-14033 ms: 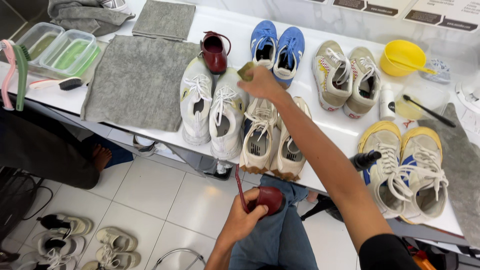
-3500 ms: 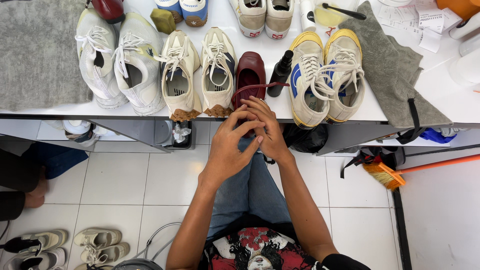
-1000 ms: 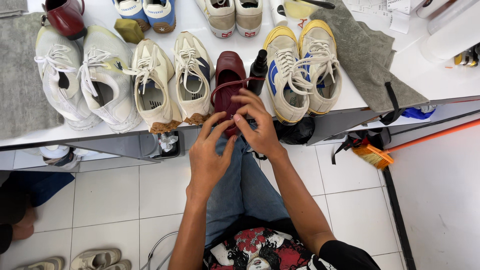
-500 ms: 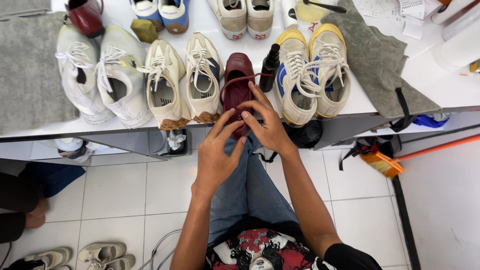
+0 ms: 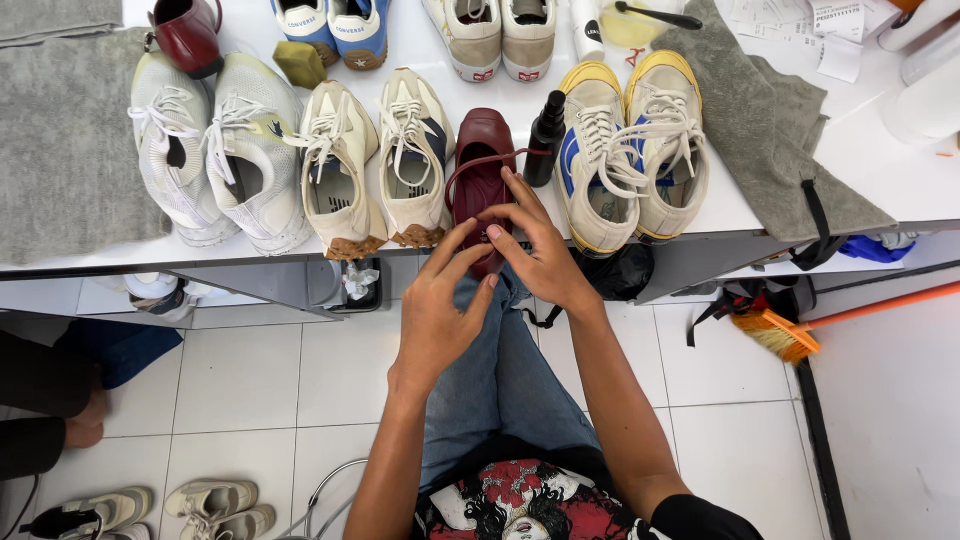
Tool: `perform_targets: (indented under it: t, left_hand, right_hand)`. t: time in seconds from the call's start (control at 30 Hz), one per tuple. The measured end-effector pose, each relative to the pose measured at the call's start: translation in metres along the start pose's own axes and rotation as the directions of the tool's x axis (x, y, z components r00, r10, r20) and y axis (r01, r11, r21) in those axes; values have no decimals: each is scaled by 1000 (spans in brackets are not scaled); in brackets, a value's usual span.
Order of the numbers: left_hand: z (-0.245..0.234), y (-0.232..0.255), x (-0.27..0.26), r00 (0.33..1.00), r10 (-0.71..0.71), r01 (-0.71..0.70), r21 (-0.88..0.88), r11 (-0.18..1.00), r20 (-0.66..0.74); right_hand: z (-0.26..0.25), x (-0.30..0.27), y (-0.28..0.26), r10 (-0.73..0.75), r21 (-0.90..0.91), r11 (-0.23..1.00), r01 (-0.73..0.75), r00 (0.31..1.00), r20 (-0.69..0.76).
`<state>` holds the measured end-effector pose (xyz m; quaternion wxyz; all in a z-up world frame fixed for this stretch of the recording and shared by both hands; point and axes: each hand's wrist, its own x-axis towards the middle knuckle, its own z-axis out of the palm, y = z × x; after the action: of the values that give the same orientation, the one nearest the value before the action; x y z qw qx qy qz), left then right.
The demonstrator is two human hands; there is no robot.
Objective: The person cleans a maroon shoe by scrubbing the sole with a sponge and wiping the upper with a cloth. They then attach a small metal buckle to the shoe strap and continue wiping the shoe with the cloth.
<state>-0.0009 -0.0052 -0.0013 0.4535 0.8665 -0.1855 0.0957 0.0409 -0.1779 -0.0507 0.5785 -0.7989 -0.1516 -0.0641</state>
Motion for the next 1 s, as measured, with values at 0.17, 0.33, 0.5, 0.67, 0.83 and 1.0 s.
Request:
perform_targets:
  t: [0.17,0.33,0.5,0.67,0.83,1.0]
  left_hand:
    - [-2,2,0,1000,-13,13,-14,1000,1]
    - [1,-3,-2,1000,-10,10,-8,1000,0]
    - [1,-2,-1,1000,1,-1,-20,1000,-1]
    - [0,2,1,1000,1,-1,-22,1000,-1]
    - [1,-1,-2,1000,16,-16,-9,1000,-12]
    - [-1,2,-1,1000,-18,18,-17,1000,13]
  right_hand:
    - [1,0,4,-9,-7,1000,9,1000,4]
    - [2,-1,5,3,-4,1000,-3,1000,7]
    - [1,1,5,-4,-1,1000,4,1000,7]
    - [0,1,3,-1,-9,1000,1,1000,9]
    - [1,0,3,-7,-16,1000,7,1000,11]
    - [0,1,1,22,-4,1000,-22,1000,15]
